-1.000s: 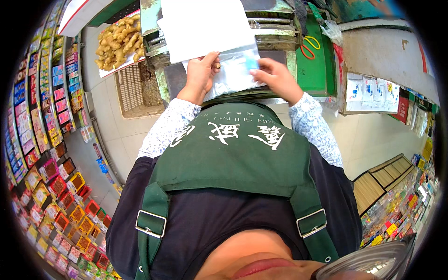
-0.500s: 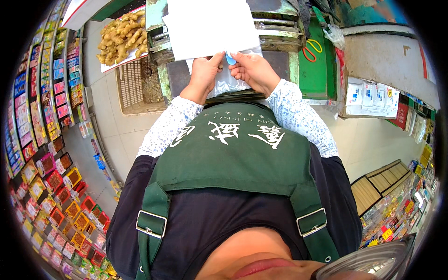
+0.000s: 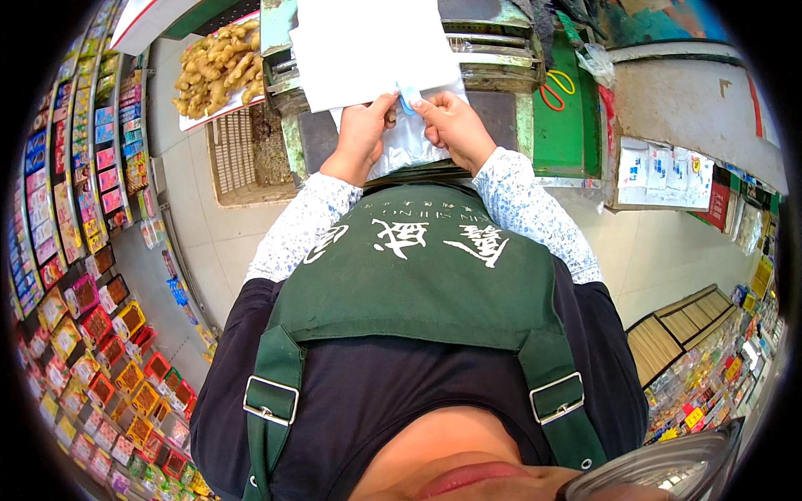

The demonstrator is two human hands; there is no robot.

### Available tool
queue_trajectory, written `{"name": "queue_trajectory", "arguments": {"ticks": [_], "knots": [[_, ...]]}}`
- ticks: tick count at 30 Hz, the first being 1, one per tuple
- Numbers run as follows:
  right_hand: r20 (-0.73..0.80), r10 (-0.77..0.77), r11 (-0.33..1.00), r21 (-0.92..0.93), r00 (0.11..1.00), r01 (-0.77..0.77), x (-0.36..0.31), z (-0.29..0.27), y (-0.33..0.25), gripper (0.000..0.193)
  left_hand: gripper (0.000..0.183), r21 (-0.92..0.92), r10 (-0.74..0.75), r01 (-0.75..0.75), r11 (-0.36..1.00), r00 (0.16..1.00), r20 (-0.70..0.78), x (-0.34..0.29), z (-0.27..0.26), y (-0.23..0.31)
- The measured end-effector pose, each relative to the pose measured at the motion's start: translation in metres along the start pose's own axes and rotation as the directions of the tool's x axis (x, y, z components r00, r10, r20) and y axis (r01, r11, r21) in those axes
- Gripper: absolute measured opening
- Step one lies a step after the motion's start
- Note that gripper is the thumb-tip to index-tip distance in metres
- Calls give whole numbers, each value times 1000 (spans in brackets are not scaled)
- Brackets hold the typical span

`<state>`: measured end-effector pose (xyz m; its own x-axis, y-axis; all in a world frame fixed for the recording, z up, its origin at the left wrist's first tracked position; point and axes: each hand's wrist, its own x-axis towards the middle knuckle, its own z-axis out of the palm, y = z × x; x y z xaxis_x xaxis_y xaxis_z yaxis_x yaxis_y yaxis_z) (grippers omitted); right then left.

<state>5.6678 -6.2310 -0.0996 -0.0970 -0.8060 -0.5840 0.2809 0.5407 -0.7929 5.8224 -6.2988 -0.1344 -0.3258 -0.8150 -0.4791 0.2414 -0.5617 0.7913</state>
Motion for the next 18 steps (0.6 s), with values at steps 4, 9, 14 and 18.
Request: {"name": "queue_trajectory", "arguments": {"ticks": [4,9,14,18], "knots": [[143,-106,993,-33,984,112,13,-11,12,24,10,-7,-14,14,1000,1000,-7,1,5,-2],[274,39,995,-97,961,-13,2,-28,14,21,15,70,-27,30,997,998,-50,4,-4,1],[317,67,998,-18,946,-65,-11,-42,19,18,15,-106,-104,96,990,992,-73,0,-33,21],[314,43,987,134,948,-89,-11,-22,16,28,14,-96,-84,74,993,991,-108,1,-47,25]]}}
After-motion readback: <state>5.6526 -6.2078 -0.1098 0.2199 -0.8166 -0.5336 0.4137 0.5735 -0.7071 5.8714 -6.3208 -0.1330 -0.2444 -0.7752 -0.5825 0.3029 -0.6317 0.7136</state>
